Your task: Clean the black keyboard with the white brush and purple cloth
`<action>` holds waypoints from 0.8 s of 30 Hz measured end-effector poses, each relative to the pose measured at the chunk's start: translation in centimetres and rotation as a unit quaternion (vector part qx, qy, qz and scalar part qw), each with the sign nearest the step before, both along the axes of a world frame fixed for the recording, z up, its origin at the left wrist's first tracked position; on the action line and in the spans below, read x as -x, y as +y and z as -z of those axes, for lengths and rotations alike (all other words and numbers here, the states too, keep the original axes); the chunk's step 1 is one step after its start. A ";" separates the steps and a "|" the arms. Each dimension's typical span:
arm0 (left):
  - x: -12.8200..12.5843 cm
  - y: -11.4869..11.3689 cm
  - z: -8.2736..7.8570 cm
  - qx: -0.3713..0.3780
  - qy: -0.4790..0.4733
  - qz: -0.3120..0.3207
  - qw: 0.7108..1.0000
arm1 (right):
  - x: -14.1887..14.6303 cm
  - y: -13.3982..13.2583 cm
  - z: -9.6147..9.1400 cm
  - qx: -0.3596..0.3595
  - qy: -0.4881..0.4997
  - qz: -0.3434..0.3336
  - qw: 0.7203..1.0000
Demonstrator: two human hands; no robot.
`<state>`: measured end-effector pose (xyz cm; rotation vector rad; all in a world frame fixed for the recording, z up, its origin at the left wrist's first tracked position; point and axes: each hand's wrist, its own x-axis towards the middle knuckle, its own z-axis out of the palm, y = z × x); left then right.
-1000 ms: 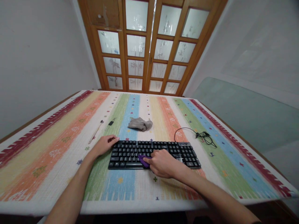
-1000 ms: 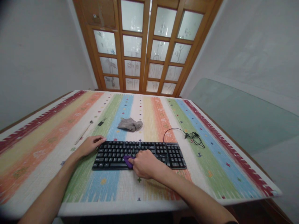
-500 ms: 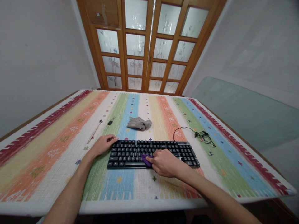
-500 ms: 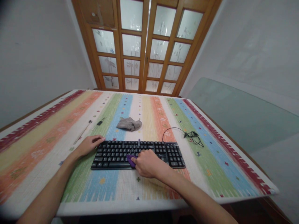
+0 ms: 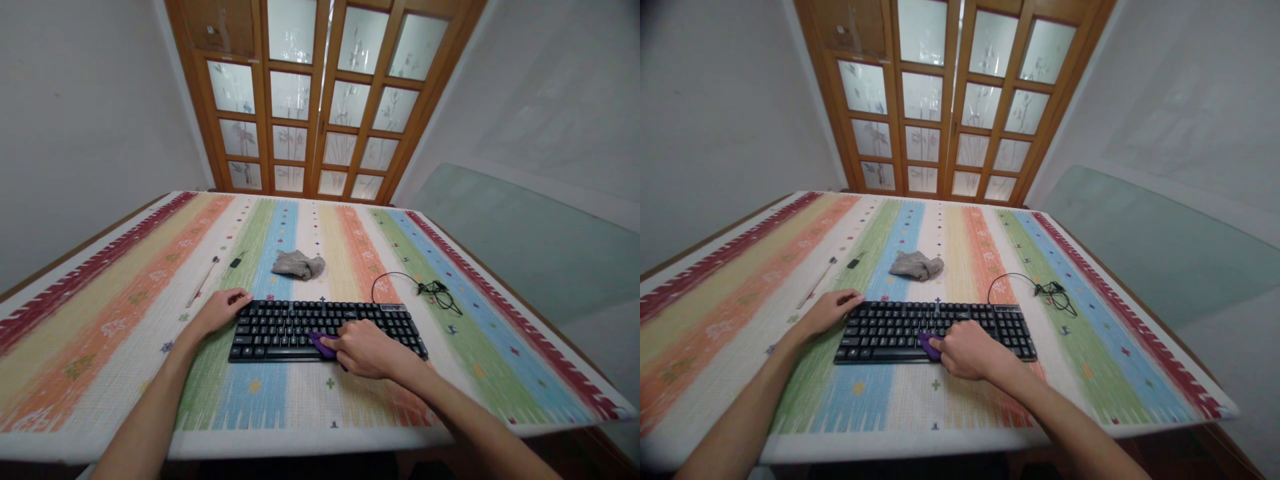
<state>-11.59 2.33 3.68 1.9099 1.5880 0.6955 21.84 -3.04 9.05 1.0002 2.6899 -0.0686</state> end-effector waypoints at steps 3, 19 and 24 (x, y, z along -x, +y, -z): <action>0.0 0.0 0.1 0.000 -0.001 -0.001 1.000 | -0.1 0.1 -0.2 0.002 -0.003 0.000 1.000; 0.0 0.1 0.1 0.002 0.003 0.000 1.000 | -1.2 -0.1 0.5 0.001 -0.001 0.024 1.000; 0.0 0.1 0.1 0.006 0.007 -0.003 1.000 | -1.4 0.0 0.2 0.002 0.004 0.029 1.000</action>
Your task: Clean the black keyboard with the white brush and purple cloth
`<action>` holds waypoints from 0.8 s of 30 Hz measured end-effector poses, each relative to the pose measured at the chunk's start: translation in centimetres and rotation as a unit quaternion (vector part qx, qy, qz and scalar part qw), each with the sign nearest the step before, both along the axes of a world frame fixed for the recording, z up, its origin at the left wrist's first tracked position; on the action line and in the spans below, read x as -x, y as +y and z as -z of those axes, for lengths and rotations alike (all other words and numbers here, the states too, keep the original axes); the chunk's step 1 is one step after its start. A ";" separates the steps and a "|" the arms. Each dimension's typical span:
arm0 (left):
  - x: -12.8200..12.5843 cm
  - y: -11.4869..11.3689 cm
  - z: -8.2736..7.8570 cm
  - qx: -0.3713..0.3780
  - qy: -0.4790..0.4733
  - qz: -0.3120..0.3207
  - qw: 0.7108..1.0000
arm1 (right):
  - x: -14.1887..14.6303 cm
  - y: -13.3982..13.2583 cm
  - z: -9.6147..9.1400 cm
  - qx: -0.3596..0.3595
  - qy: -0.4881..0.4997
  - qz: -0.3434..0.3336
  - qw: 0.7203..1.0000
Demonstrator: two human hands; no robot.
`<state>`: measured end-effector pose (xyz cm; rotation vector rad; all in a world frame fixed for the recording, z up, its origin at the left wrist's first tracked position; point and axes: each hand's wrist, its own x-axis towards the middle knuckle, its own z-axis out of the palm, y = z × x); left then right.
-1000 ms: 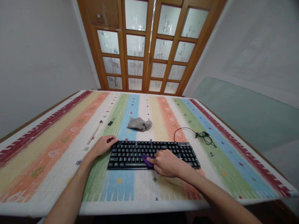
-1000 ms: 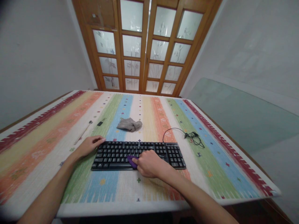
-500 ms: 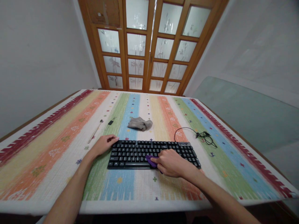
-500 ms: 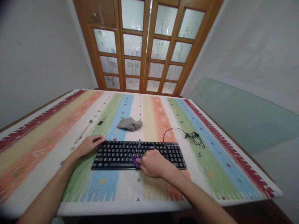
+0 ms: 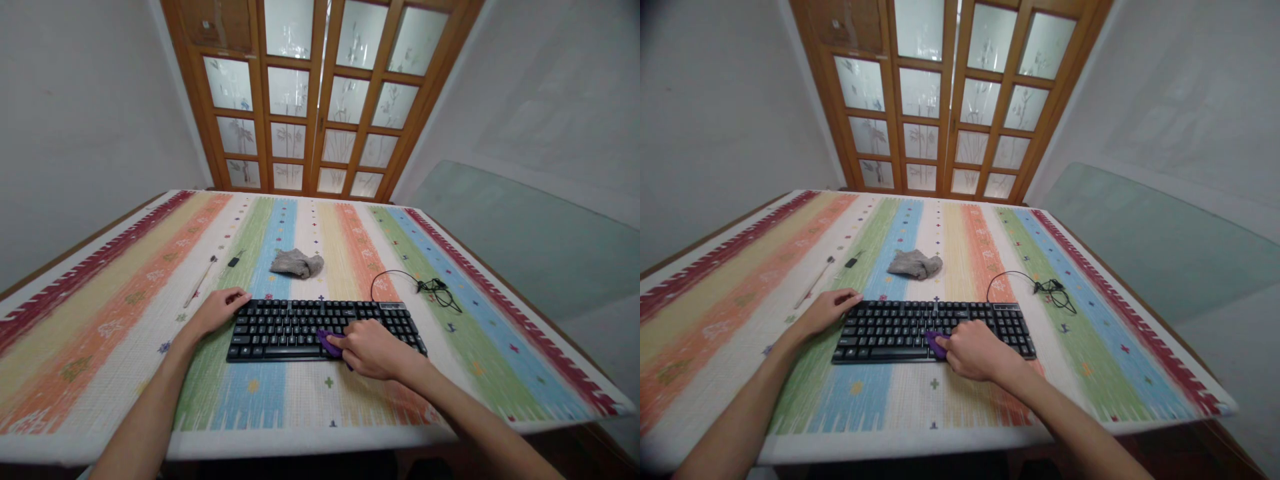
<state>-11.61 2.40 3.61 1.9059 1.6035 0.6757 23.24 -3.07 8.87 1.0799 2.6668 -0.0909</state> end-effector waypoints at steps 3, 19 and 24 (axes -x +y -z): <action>0.0 0.0 0.0 -0.002 -0.002 0.000 1.000 | 0.2 -0.2 0.1 -0.003 -0.003 0.003 1.000; -0.2 0.1 -0.1 -0.003 -0.009 -0.003 1.000 | -2.0 0.1 0.5 0.020 0.014 0.024 0.999; -0.1 0.1 -0.1 -0.001 -0.009 -0.003 1.000 | -1.6 0.0 0.1 0.010 0.009 0.023 1.000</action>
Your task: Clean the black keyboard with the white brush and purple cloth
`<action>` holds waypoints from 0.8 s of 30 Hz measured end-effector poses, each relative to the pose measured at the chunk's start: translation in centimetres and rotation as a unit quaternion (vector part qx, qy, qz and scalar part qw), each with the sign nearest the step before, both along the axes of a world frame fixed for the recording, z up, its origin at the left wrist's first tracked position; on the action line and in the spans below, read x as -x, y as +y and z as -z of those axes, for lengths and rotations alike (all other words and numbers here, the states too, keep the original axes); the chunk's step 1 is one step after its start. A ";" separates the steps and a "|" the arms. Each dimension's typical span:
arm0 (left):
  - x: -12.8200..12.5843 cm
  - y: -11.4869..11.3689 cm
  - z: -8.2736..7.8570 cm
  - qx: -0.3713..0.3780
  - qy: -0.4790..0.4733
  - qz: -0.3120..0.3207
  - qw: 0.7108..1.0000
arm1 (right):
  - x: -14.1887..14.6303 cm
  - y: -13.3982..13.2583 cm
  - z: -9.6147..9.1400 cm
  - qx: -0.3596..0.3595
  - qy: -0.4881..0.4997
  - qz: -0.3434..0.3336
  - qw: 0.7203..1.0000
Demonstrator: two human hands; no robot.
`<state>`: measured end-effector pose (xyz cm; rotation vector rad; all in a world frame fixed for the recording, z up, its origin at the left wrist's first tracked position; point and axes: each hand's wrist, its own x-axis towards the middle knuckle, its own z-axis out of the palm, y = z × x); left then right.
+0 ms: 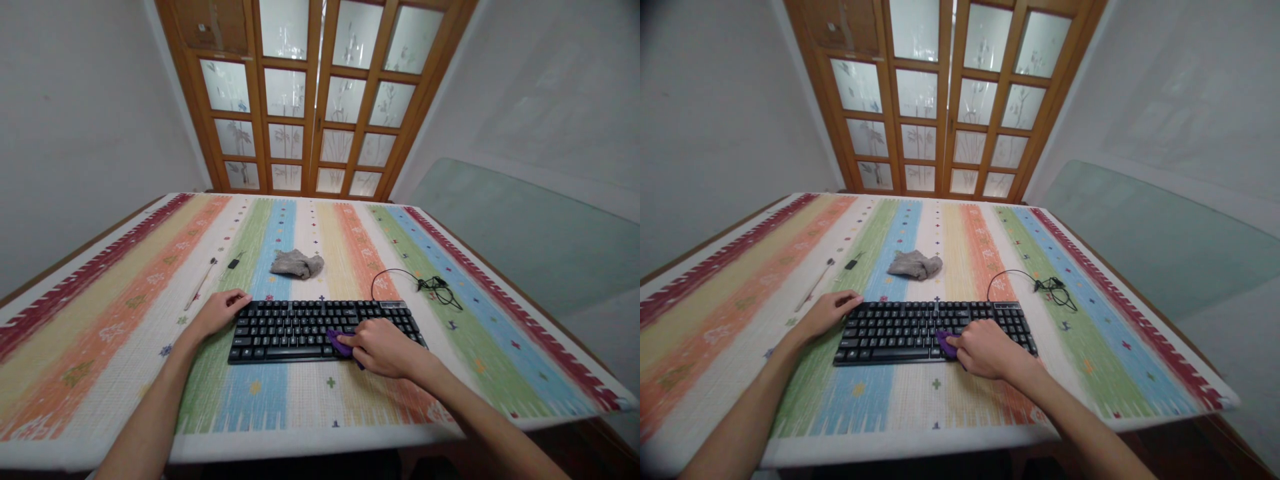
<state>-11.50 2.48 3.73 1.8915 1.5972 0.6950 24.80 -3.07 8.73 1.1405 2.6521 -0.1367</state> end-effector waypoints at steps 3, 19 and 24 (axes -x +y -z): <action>0.0 0.0 0.0 -0.001 0.002 0.000 1.000 | 0.0 0.1 -0.1 -0.002 -0.002 0.002 1.000; -0.1 -0.1 -0.1 0.005 0.009 -0.001 1.000 | -2.1 -0.1 0.4 0.018 0.014 0.043 0.999; 0.0 0.0 -0.1 0.004 0.001 0.001 1.000 | -3.4 -0.4 0.1 0.013 -0.004 0.062 0.998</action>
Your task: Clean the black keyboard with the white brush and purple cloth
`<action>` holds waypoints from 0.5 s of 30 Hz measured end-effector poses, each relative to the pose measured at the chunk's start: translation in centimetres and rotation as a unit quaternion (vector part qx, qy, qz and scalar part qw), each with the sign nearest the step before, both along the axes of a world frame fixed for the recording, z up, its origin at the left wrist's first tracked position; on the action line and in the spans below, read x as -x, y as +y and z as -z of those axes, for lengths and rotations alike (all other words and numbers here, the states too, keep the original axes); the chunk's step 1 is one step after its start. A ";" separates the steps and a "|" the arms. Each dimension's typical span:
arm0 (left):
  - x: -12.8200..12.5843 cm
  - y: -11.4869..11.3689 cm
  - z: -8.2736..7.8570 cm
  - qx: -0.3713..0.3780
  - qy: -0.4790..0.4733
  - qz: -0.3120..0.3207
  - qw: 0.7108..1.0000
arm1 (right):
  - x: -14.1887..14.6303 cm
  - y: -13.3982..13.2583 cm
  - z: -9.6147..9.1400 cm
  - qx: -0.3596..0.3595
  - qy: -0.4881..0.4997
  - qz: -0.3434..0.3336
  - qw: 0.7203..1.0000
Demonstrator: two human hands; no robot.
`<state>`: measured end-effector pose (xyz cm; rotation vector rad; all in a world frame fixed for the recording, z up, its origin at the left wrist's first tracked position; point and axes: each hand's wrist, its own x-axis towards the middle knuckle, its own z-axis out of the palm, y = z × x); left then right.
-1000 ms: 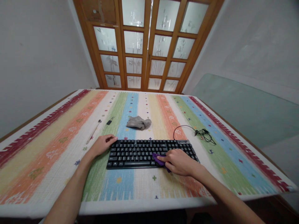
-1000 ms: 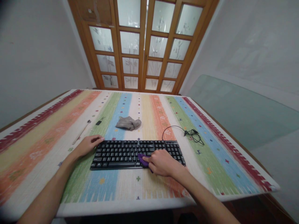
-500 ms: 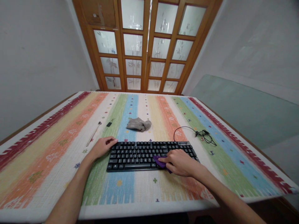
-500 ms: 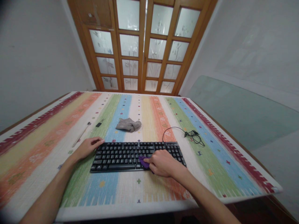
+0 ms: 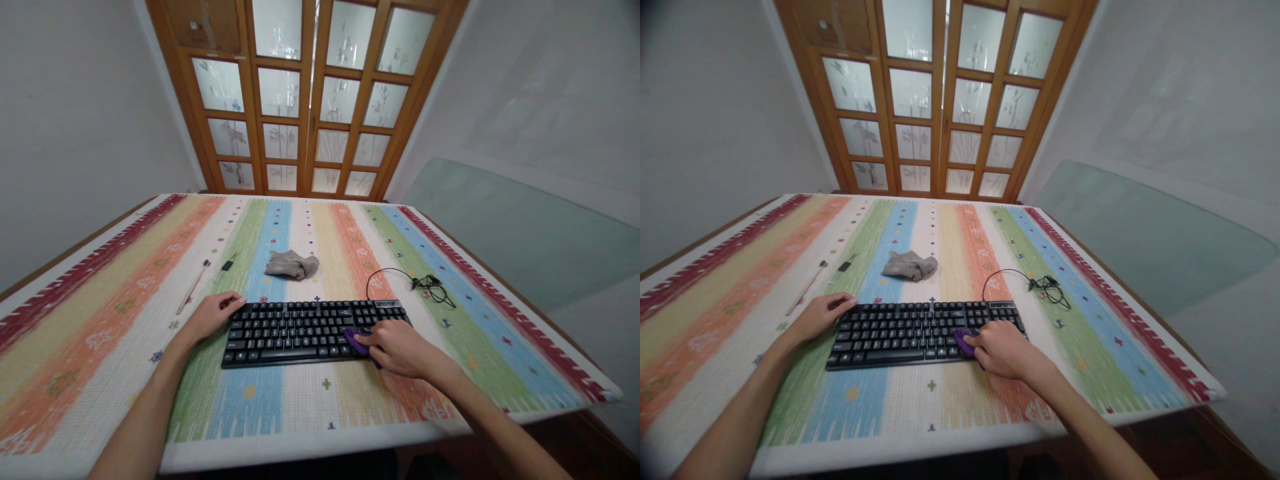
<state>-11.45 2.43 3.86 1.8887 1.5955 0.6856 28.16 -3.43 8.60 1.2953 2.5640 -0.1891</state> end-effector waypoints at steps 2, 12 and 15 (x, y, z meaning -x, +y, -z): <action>0.1 0.1 0.1 -0.002 -0.001 0.001 1.000 | -0.3 -0.1 0.1 0.002 -0.002 0.008 1.000; 0.2 0.2 0.3 -0.001 0.016 -0.004 1.000 | -1.1 -0.7 0.6 0.000 0.029 0.024 0.999; 0.2 0.2 0.3 -0.005 0.017 -0.002 1.000 | -1.1 -0.8 0.3 -0.008 0.029 0.025 0.999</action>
